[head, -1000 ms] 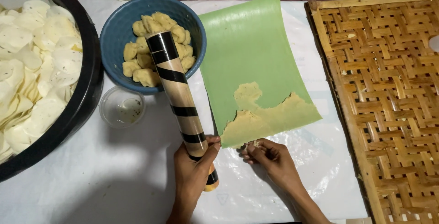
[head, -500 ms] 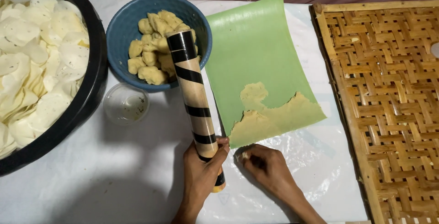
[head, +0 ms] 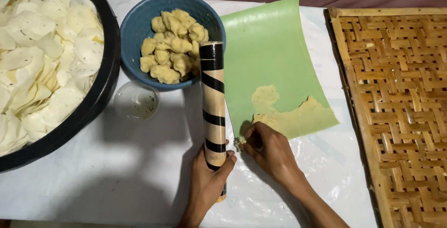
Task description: Rolling out small portions of dough into thin sheets using a rolling pin on a mat.
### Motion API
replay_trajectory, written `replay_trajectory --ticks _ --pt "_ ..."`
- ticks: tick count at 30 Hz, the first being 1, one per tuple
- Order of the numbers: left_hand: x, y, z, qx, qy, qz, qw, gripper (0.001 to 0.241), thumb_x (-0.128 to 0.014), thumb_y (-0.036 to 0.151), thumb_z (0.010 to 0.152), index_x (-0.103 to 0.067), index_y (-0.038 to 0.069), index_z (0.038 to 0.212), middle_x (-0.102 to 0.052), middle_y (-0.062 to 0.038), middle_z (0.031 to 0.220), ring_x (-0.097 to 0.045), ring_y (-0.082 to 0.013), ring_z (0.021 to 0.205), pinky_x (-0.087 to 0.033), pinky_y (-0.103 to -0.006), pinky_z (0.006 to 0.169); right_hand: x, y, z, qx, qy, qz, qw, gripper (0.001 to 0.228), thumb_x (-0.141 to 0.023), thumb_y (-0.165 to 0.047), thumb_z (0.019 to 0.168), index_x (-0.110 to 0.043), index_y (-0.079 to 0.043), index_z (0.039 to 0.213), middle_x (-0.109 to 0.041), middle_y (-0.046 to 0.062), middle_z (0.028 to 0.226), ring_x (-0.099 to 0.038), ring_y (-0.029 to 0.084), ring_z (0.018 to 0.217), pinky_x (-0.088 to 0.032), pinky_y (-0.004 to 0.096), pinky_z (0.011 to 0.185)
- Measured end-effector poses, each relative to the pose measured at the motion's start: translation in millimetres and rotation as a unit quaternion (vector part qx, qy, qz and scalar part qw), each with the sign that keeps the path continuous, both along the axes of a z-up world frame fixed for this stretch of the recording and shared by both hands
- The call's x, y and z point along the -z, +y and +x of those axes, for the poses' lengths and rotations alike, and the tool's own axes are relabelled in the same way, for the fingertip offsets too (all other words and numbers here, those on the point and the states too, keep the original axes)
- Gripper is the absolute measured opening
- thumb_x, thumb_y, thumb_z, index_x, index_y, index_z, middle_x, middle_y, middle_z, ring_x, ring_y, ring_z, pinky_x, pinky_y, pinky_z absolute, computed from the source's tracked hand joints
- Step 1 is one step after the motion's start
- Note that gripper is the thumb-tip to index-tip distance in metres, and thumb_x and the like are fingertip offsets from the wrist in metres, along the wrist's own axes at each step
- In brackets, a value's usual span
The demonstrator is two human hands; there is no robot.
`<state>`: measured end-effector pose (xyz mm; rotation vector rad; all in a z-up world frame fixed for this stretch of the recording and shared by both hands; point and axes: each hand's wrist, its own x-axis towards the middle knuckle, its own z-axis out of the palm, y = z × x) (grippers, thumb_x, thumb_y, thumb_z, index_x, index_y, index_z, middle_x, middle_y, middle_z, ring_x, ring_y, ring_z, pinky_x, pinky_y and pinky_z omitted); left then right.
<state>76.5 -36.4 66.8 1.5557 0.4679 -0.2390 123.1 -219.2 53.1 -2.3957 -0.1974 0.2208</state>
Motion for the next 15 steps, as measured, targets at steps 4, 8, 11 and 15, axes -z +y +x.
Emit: replay_trajectory --ticks 4,8,11,15 --pt "-7.1 15.7 -1.1 0.054 0.015 0.134 0.989 0.030 -0.086 0.027 0.075 -0.071 0.013 0.098 -0.072 -0.001 0.080 -0.067 -0.0163 0.074 -0.055 -0.0330 0.070 -1.8 8.5 -1.7 -0.016 -0.050 0.019 0.998 0.018 -0.077 -0.003 0.080 -0.069 -0.014 0.092 -0.078 0.002 0.090 -0.073 0.020 0.071 -0.056 0.032 0.061" --pt "-11.5 34.5 8.1 0.154 -0.100 0.258 0.949 0.050 -0.089 0.051 0.074 -0.061 0.015 0.094 -0.073 -0.004 0.072 -0.063 -0.0271 0.061 -0.047 -0.0414 0.056 -19.1 15.5 -19.9 -0.112 -0.153 -0.059 0.980 0.030 -0.072 -0.002 0.090 -0.072 0.001 0.119 -0.069 0.014 0.103 -0.064 0.029 0.082 -0.054 0.039 0.057" --pt "-5.7 43.0 20.8 0.237 -0.255 0.413 0.842 0.055 -0.064 0.056 0.094 -0.059 0.012 0.128 -0.075 -0.012 0.107 -0.071 -0.0370 0.092 -0.053 -0.0496 0.074 0.7 -1.1 -40.7 -0.192 -0.167 -0.155 0.955 0.077 -0.063 0.018 0.073 -0.048 0.004 0.147 -0.055 0.024 0.132 -0.054 0.036 0.105 -0.056 0.046 0.077" --pt "-13.1 43.1 42.7 0.269 -0.402 0.534 0.694 0.048 -0.071 0.054 0.095 -0.059 0.012 0.115 -0.060 -0.007 0.096 -0.059 -0.0293 0.081 -0.049 -0.0403 0.069 -47.0 -4.5 -53.3 -0.184 -0.153 -0.127 0.963 0.060 -0.058 0.005 0.089 -0.051 -0.003 0.148 -0.054 0.023 0.140 -0.056 0.036 0.115 -0.052 0.044 0.090"
